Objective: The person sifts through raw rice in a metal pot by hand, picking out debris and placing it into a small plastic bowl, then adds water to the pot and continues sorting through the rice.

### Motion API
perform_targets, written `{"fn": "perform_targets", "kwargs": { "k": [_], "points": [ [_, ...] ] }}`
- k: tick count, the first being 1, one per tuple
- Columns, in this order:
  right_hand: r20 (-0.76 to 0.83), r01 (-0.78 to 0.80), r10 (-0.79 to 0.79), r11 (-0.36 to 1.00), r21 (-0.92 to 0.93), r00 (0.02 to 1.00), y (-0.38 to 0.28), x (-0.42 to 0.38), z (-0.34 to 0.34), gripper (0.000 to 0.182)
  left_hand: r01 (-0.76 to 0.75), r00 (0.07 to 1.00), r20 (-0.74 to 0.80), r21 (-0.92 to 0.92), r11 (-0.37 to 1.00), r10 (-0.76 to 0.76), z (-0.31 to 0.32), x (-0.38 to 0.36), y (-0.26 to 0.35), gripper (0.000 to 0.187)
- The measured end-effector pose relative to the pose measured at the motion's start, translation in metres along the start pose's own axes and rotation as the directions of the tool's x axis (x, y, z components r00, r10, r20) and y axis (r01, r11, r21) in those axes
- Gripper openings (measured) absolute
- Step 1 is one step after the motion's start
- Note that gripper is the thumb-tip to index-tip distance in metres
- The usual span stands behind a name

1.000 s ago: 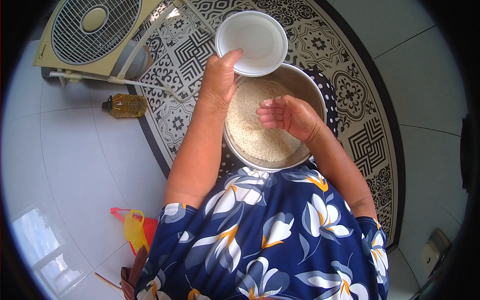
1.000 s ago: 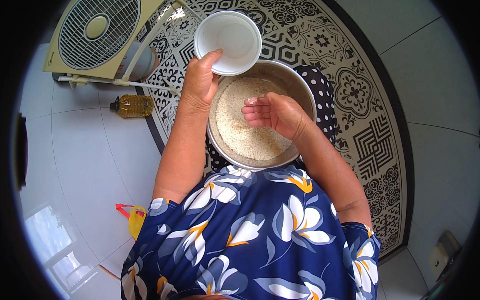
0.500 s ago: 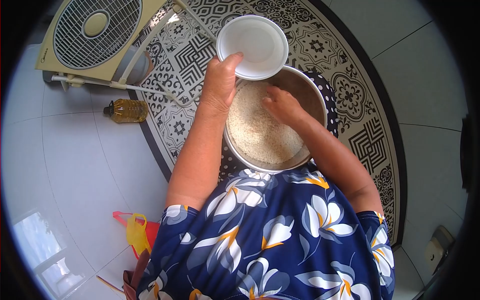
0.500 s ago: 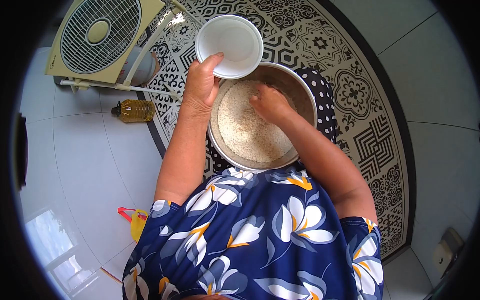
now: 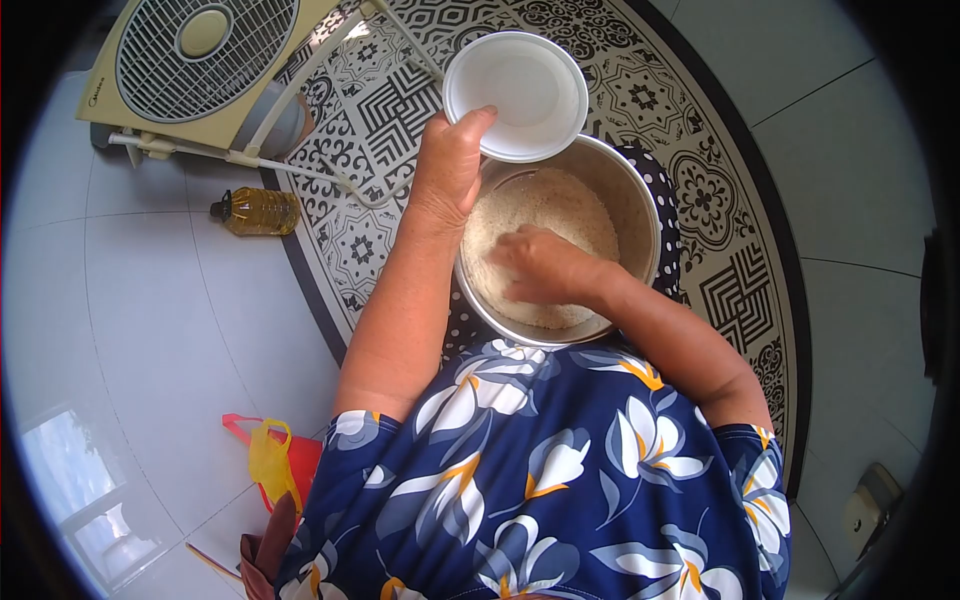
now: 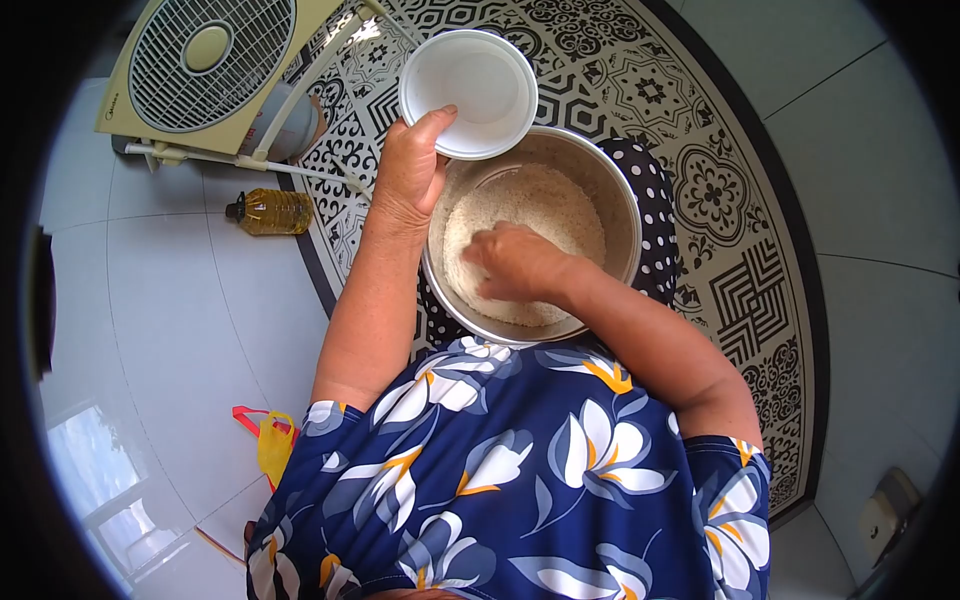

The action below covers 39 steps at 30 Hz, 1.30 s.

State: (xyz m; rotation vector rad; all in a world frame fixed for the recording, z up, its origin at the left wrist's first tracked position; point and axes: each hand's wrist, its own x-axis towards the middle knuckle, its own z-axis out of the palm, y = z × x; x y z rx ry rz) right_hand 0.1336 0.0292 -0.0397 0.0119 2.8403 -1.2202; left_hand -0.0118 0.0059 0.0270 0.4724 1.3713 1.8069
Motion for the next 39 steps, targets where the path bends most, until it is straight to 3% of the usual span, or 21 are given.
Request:
{"fn": "perform_targets", "kwargs": {
  "k": [3,6,8,14,18,20,23,32,35,39],
  "points": [
    [0.033,0.081,-0.081,0.997,0.010,0.996,0.000,-0.031,-0.008,0.029,0.007,1.000,0.011,0.009,1.000,-0.007,0.000,0.000,0.001,0.037],
    [-0.061,0.074,-0.075,0.997,-0.005,0.995,0.006,-0.059,-0.008,0.025,0.015,1.000,0.002,0.021,1.000,-0.015,0.006,0.000,0.000,0.037],
    [-0.121,0.017,-0.022,0.999,-0.038,0.992,0.006,-0.071,-0.011,0.015,0.026,1.000,-0.010,0.024,0.999,-0.025,0.005,0.000,-0.002,0.037],
    [-0.135,-0.146,0.137,0.988,-0.059,0.981,-0.006,-0.087,-0.018,0.012,0.027,1.000,-0.014,0.049,0.998,-0.026,0.006,0.002,-0.003,0.039],
    [-0.099,-0.172,0.164,0.982,-0.076,0.982,-0.005,-0.091,-0.025,0.015,0.031,0.999,-0.008,0.044,0.999,-0.031,0.005,0.001,-0.002,0.037],
    [-0.107,-0.257,0.245,0.959,-0.118,0.964,-0.007,-0.090,-0.030,0.022,0.033,0.999,-0.014,0.042,0.999,-0.033,0.002,0.003,-0.004,0.036],
    [-0.173,-0.280,0.257,0.952,-0.125,0.951,-0.007,-0.082,-0.031,0.028,0.033,0.999,-0.032,0.036,0.999,-0.032,0.001,0.002,-0.005,0.036],
    [-0.145,-0.190,0.190,0.982,0.015,0.971,0.002,-0.010,-0.010,0.030,0.013,1.000,-0.026,0.015,1.000,-0.013,0.006,-0.003,0.000,0.032],
    [-0.123,-0.267,0.257,0.961,-0.069,0.958,0.000,0.014,0.000,0.030,-0.006,1.000,-0.020,0.013,1.000,0.007,0.003,-0.002,-0.003,0.036],
    [-0.201,-0.239,0.211,0.963,-0.128,0.957,0.002,0.028,0.015,0.028,0.009,1.000,-0.029,-0.014,1.000,-0.009,0.001,-0.004,-0.004,0.036]
  ]
}}
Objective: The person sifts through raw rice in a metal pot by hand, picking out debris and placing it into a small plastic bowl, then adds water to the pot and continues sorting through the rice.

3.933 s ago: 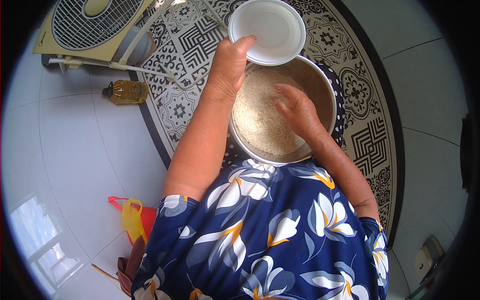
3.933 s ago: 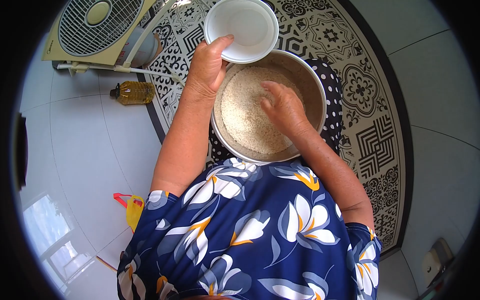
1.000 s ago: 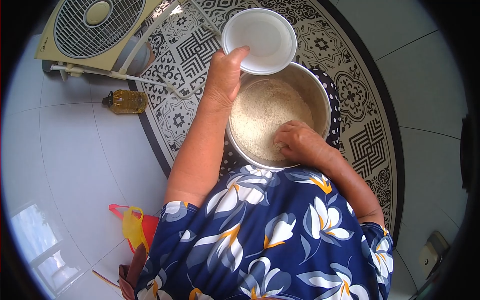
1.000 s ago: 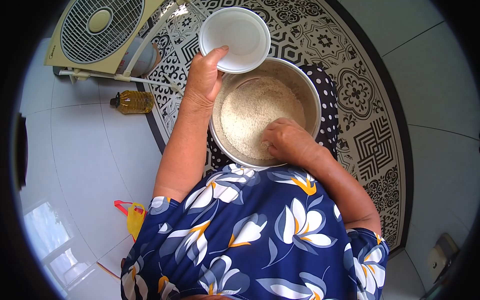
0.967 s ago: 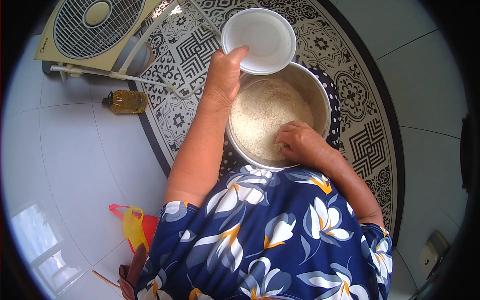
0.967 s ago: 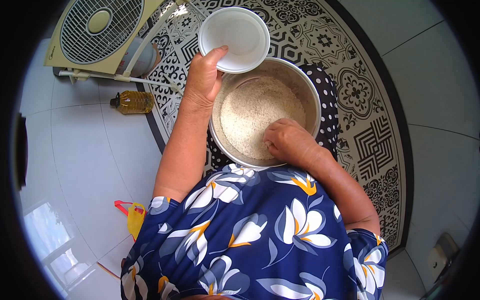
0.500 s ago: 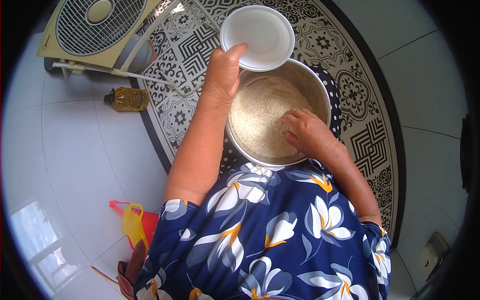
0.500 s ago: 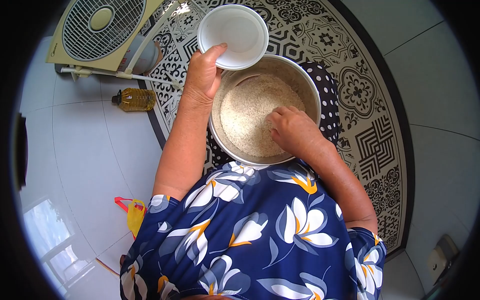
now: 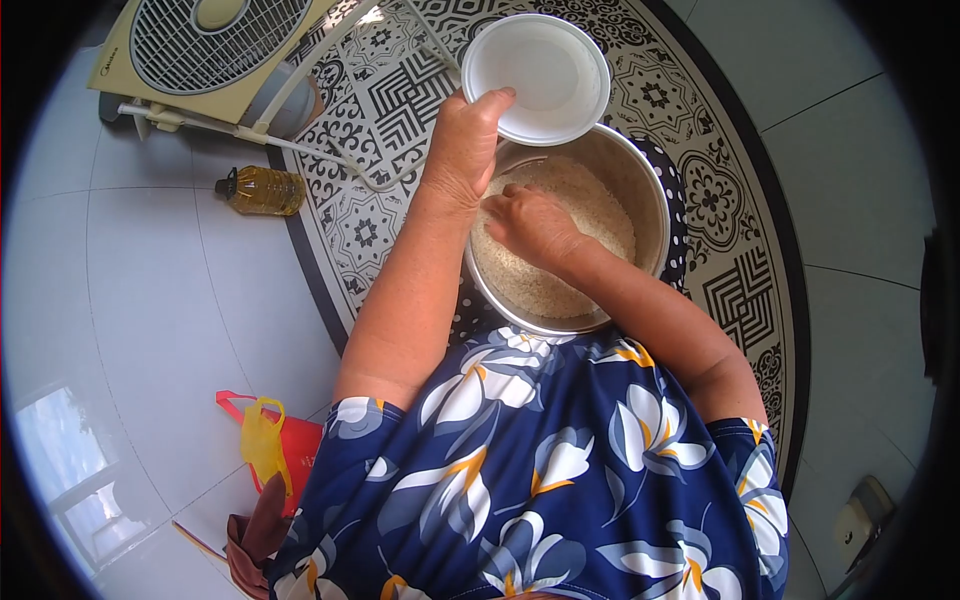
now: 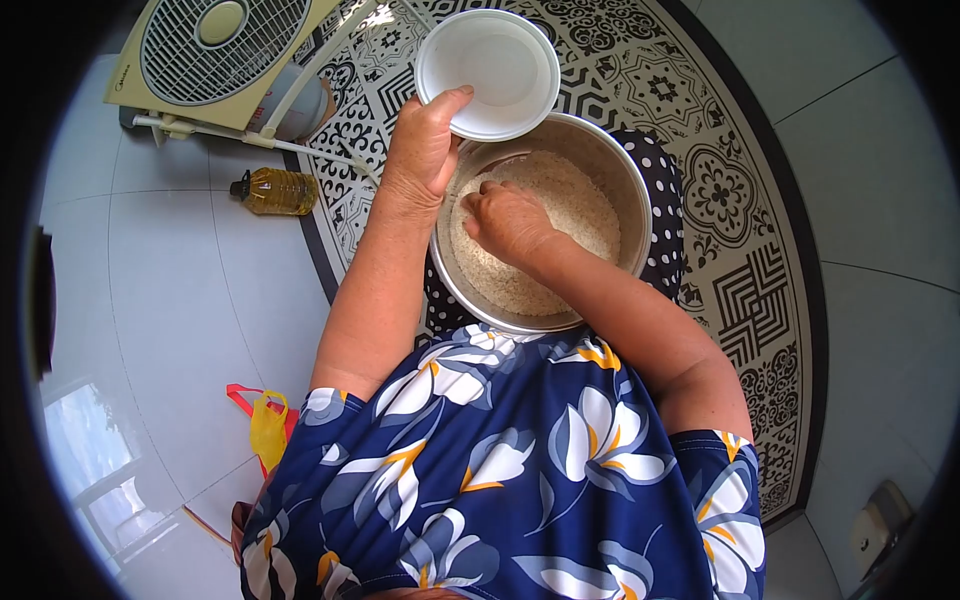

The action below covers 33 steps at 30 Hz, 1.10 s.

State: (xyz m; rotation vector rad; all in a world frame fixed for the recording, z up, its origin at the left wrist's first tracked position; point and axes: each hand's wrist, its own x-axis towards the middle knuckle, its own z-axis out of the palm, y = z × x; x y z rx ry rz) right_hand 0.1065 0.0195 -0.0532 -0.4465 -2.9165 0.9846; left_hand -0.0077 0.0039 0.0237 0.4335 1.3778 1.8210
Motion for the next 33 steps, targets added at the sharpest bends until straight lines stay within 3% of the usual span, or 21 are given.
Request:
{"fn": "perform_targets", "kwargs": {
  "k": [10,11,12,13,14,16,17,19,22,33],
  "points": [
    [0.068,0.055,-0.064,0.990,0.128,0.996,0.027,-0.032,-0.022,0.018,-0.006,1.000,-0.004,-0.006,1.000,0.006,-0.001,-0.004,0.003,0.037],
    [0.122,-0.179,0.145,0.922,0.344,0.982,0.027,-0.042,-0.033,0.017,-0.003,1.000,-0.003,-0.009,1.000,0.003,-0.001,-0.003,0.002,0.037],
    [0.213,-0.396,0.334,0.753,0.525,0.918,0.030,-0.050,-0.043,0.017,0.002,1.000,0.004,0.007,1.000,-0.002,0.000,-0.001,0.001,0.037],
    [0.353,-0.540,0.415,0.552,0.635,0.839,0.034,-0.053,-0.049,0.020,0.003,1.000,0.008,0.026,1.000,-0.003,0.001,0.000,0.001,0.038],
    [0.348,-0.539,0.419,0.550,0.638,0.839,0.039,-0.057,-0.048,0.020,0.003,1.000,0.016,0.028,1.000,-0.004,0.001,0.001,0.001,0.038],
    [0.421,-0.439,0.313,-0.014,0.898,0.851,0.049,-0.064,-0.043,0.023,0.005,1.000,0.013,0.051,0.999,-0.006,0.002,0.002,0.000,0.038],
    [0.418,-0.435,0.320,-0.019,0.900,0.850,0.048,-0.065,-0.048,0.023,0.004,1.000,0.018,0.061,0.998,-0.005,0.005,0.001,0.001,0.038],
    [0.483,-0.448,0.241,-0.184,0.875,0.842,0.042,-0.067,-0.058,0.029,0.013,1.000,0.019,0.077,0.997,-0.014,0.007,0.001,0.002,0.038],
    [0.504,-0.444,0.160,-0.301,0.844,0.849,0.043,-0.070,-0.055,0.034,0.023,1.000,0.010,0.088,0.996,-0.024,0.007,0.002,0.001,0.038],
    [0.475,-0.402,0.059,-0.447,0.799,0.878,0.039,-0.072,-0.054,0.047,0.006,1.000,-0.008,0.106,0.994,-0.005,0.010,0.001,0.002,0.039]
  ]
}}
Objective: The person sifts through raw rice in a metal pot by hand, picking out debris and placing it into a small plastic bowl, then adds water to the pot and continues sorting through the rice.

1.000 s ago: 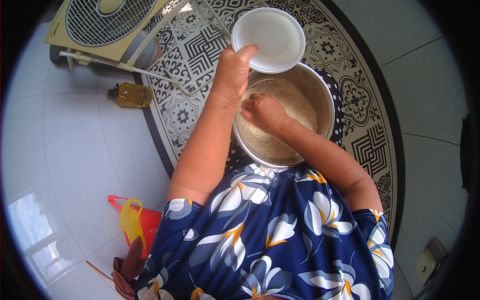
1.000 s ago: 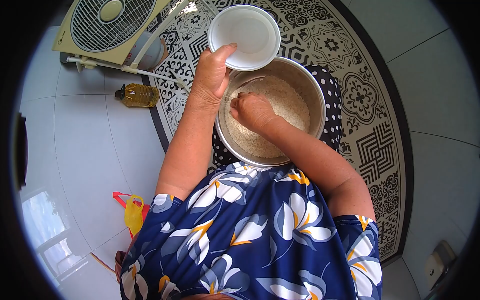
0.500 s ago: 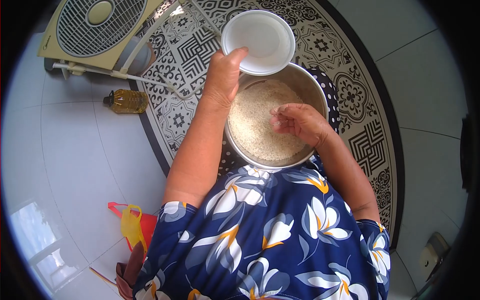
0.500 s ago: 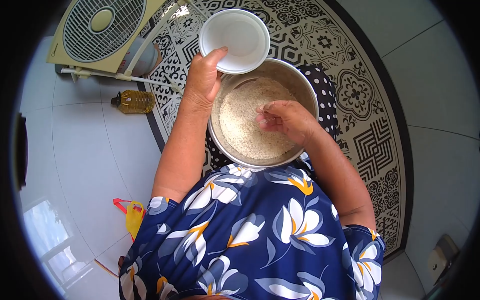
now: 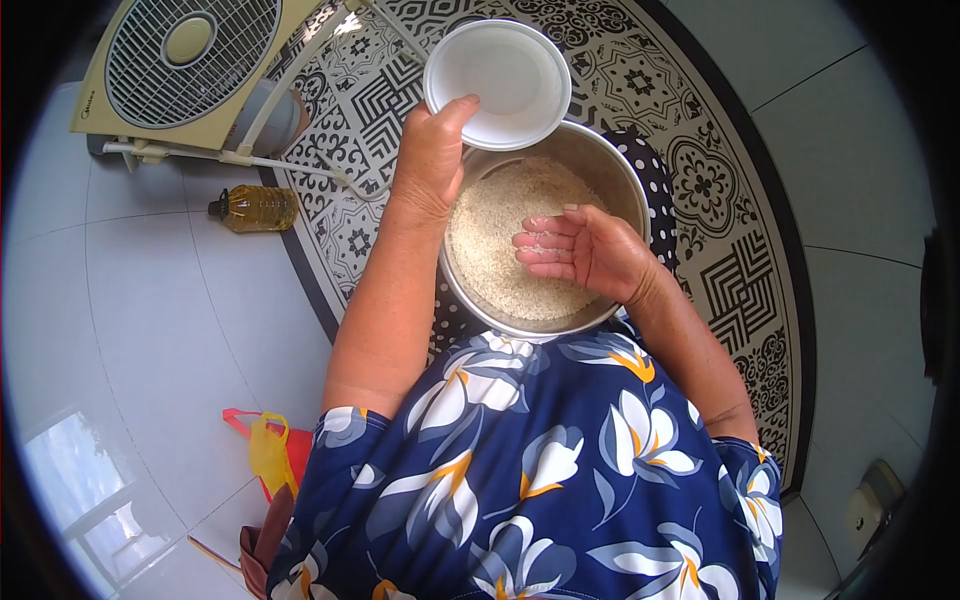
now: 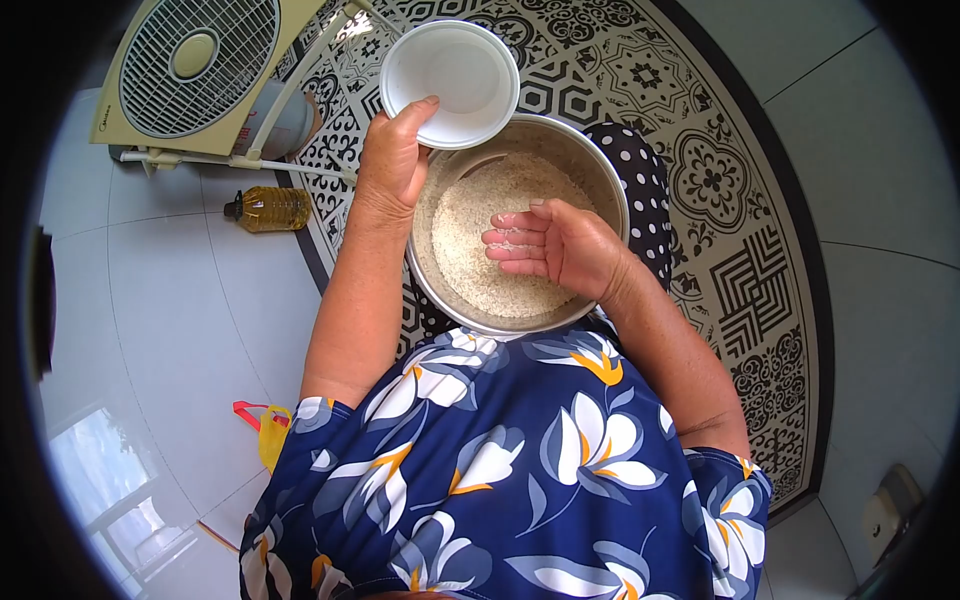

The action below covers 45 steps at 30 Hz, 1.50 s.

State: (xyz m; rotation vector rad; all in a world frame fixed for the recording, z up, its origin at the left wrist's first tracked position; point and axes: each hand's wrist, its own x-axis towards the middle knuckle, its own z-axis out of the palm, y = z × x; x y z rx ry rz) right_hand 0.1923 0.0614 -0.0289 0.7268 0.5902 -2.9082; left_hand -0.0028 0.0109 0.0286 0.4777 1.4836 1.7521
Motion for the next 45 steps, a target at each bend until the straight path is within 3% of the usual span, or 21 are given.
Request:
{"fn": "perform_targets", "kwargs": {
  "k": [14,17,19,20,22,26,28,32,34,38,41,43,44,45],
  "points": [
    [0.059,0.046,-0.042,0.997,-0.068,0.997,0.007,0.001,-0.007,0.045,-0.011,1.000,0.005,-0.029,1.000,0.011,-0.003,0.003,-0.004,0.040],
    [0.003,0.163,-0.164,0.974,-0.161,0.986,0.014,0.002,-0.008,0.042,-0.006,1.000,0.005,-0.033,0.999,0.006,-0.004,0.003,-0.003,0.040],
    [-0.087,0.240,-0.314,0.850,-0.469,0.945,0.012,-0.002,-0.001,0.042,0.000,1.000,0.004,-0.028,1.000,0.000,-0.004,0.003,-0.002,0.040],
    [-0.087,0.238,-0.312,0.851,-0.468,0.946,0.009,-0.005,0.004,0.042,0.003,1.000,0.007,-0.022,1.000,-0.003,-0.004,0.002,-0.002,0.040],
    [-0.028,0.205,-0.413,0.508,-0.837,0.910,0.002,-0.010,0.013,0.042,0.006,1.000,0.012,-0.017,1.000,-0.006,-0.004,0.002,-0.002,0.040],
    [-0.101,0.119,-0.489,0.397,-0.910,0.866,0.001,0.005,-0.002,0.042,0.006,1.000,0.018,-0.030,1.000,-0.006,-0.003,0.002,-0.002,0.039],
    [-0.024,0.040,-0.616,0.090,-0.995,0.787,0.004,0.015,-0.017,0.040,0.006,1.000,0.015,-0.035,0.999,-0.006,-0.004,0.002,-0.002,0.039],
    [-0.053,0.000,-0.522,0.103,-0.995,0.851,-0.005,0.022,0.005,0.039,-0.005,1.000,0.015,-0.032,0.999,0.005,-0.006,0.003,-0.002,0.039],
    [-0.026,-0.029,-0.407,-0.001,-1.000,0.913,-0.008,0.031,0.019,0.038,0.001,1.000,0.018,-0.031,1.000,0.000,-0.005,0.002,-0.002,0.039],
    [-0.037,-0.093,-0.333,-0.153,-0.984,0.942,-0.003,0.060,0.030,0.041,-0.003,1.000,0.024,-0.067,0.998,0.004,-0.003,0.000,0.001,0.038],
    [0.056,-0.053,-0.400,-0.255,-0.965,0.915,0.014,0.080,0.028,0.042,0.007,1.000,0.017,-0.051,0.999,-0.006,-0.004,-0.001,0.001,0.037],
    [0.246,0.122,-0.290,-0.388,-0.914,0.925,0.025,0.087,0.028,0.043,0.009,1.000,0.008,-0.034,0.999,-0.009,-0.004,-0.002,0.001,0.037],
    [0.362,0.199,-0.346,-0.426,-0.883,0.865,0.036,0.082,0.031,0.040,0.005,1.000,0.011,-0.045,0.999,-0.005,-0.003,-0.004,0.002,0.036],
    [0.364,0.200,-0.345,-0.427,-0.882,0.865,0.038,0.079,0.031,0.040,0.002,1.000,0.014,-0.057,0.998,-0.001,-0.003,-0.005,0.003,0.036]
  ]
}}
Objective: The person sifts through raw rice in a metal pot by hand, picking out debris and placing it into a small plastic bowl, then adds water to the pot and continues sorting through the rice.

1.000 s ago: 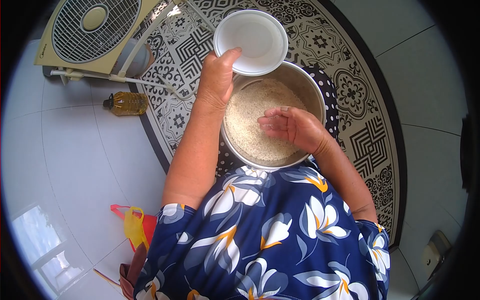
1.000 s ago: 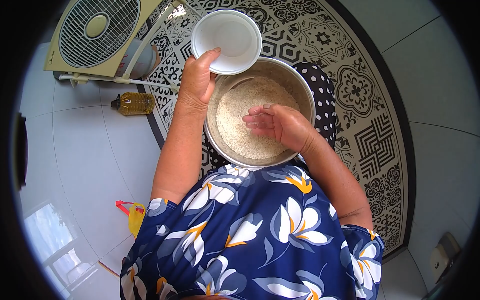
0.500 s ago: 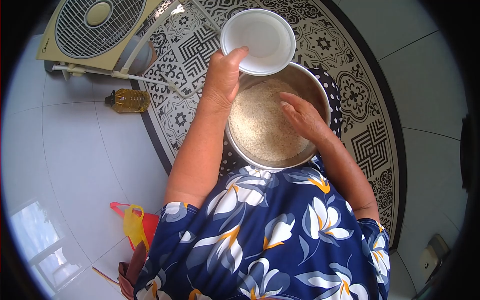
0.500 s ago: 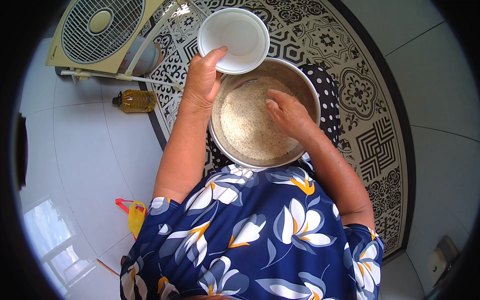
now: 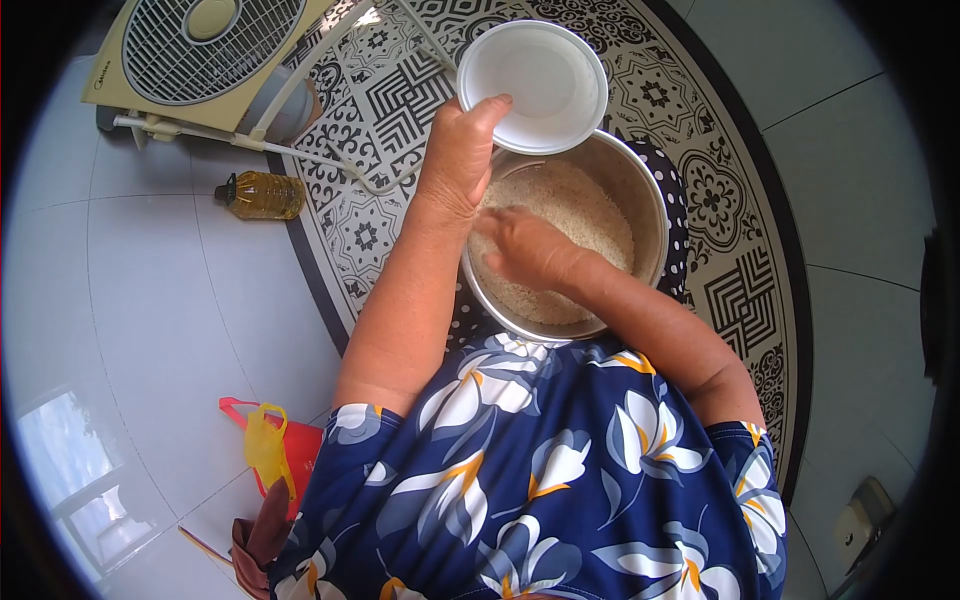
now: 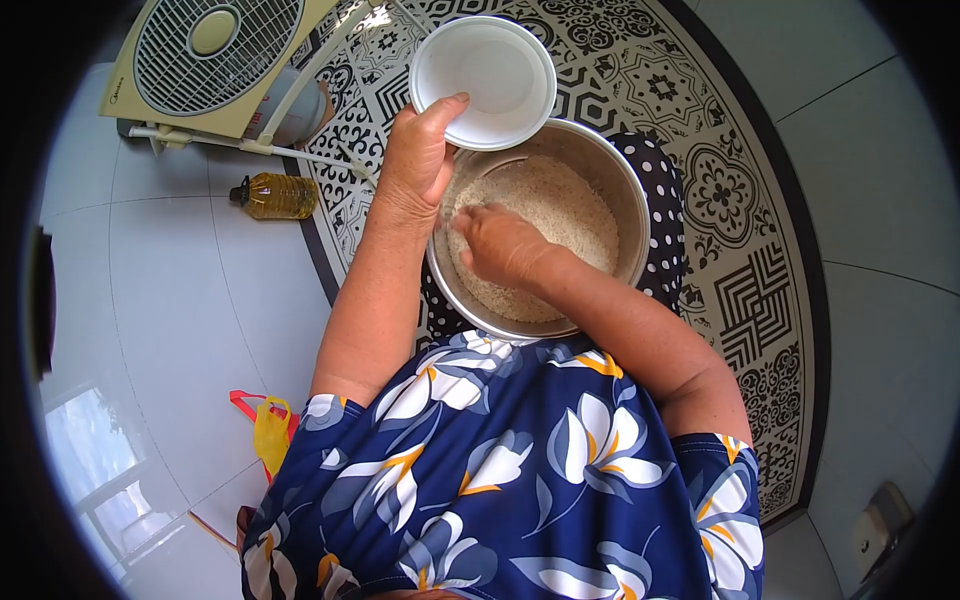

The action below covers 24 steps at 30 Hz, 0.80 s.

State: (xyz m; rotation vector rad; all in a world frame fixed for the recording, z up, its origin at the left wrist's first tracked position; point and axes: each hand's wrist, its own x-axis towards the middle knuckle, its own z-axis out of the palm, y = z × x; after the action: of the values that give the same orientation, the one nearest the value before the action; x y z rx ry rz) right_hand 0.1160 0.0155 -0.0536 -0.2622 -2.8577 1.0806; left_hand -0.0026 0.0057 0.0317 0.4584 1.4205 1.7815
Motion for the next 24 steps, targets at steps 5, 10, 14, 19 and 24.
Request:
{"fn": "perform_targets", "kwargs": {
  "k": [5,10,14,19,24],
  "points": [
    [0.201,0.083,-0.109,0.988,0.133,0.974,0.000,-0.025,-0.021,0.021,-0.009,1.000,0.010,-0.022,1.000,0.010,-0.002,0.000,0.000,0.035],
    [0.262,0.068,-0.108,0.985,0.158,0.959,0.009,-0.054,-0.050,0.016,-0.011,1.000,0.021,-0.035,0.999,0.012,-0.003,0.003,-0.002,0.036],
    [0.044,-0.148,0.143,0.976,0.157,0.989,0.020,-0.064,-0.064,0.019,0.003,1.000,0.011,-0.003,1.000,-0.003,-0.004,0.006,-0.005,0.039],
    [-0.150,-0.326,0.337,0.941,0.092,0.929,0.038,-0.057,-0.058,0.035,0.001,1.000,0.016,0.021,1.000,-0.001,-0.001,0.003,-0.003,0.041],
    [0.007,-0.410,0.416,0.898,-0.159,0.909,0.042,-0.050,-0.028,0.044,0.001,1.000,0.002,0.021,1.000,-0.001,-0.001,0.002,-0.004,0.041]
  ]
}}
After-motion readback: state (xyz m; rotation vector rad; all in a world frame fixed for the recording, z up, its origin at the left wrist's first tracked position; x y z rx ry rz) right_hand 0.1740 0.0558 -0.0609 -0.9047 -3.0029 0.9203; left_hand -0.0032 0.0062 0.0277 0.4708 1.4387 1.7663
